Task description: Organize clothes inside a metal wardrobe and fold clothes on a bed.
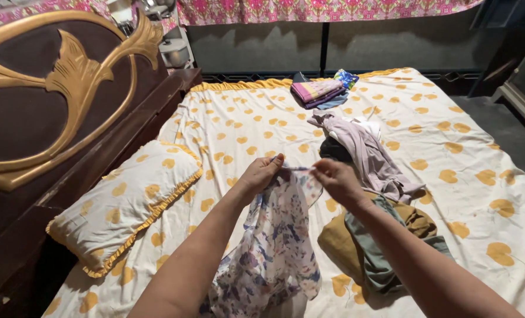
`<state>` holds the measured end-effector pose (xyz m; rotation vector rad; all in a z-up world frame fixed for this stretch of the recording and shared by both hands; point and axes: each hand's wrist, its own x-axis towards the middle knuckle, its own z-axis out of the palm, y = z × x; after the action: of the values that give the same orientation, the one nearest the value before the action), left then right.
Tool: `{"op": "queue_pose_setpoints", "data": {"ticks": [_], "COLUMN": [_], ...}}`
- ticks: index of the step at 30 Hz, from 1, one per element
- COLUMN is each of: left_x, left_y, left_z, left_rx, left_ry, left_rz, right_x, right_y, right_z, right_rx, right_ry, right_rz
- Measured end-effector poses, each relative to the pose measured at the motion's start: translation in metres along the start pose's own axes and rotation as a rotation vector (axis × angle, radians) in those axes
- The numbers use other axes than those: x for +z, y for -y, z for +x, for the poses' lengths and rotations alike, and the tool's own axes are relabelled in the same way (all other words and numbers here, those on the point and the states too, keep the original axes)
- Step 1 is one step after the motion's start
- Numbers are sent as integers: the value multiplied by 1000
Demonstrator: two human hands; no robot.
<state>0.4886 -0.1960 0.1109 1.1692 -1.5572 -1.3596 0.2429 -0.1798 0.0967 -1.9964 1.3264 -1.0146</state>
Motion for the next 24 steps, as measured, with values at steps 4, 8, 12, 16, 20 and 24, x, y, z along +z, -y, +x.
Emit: {"op": "queue_pose_setpoints", "data": {"ticks": [4, 8, 12, 16, 20, 24], "left_x": [6, 23, 42, 56, 49, 31], "left_y": [5, -21, -18, -22, -6, 10], "left_z": [2, -19, -27, -34, -29, -37], "left_rx": [61, 17, 235, 299, 263, 266], "left_ry": [90, -87, -95, -99, -182, -171], "left_rz": [-15, 683, 657, 642, 718, 704], "right_x": [-2, -4, -10, -13, -18, -32], "right_y": [-26, -12, 29, 54, 44, 6], "right_z": [8, 5, -8, -16, -12, 0], "right_rx": [-52, -3, -35, -133, -248, -188], "right_ry": [-123, -123, -160, -84, -119, -129], "right_rz": [350, 540, 244, -39, -3, 228]}}
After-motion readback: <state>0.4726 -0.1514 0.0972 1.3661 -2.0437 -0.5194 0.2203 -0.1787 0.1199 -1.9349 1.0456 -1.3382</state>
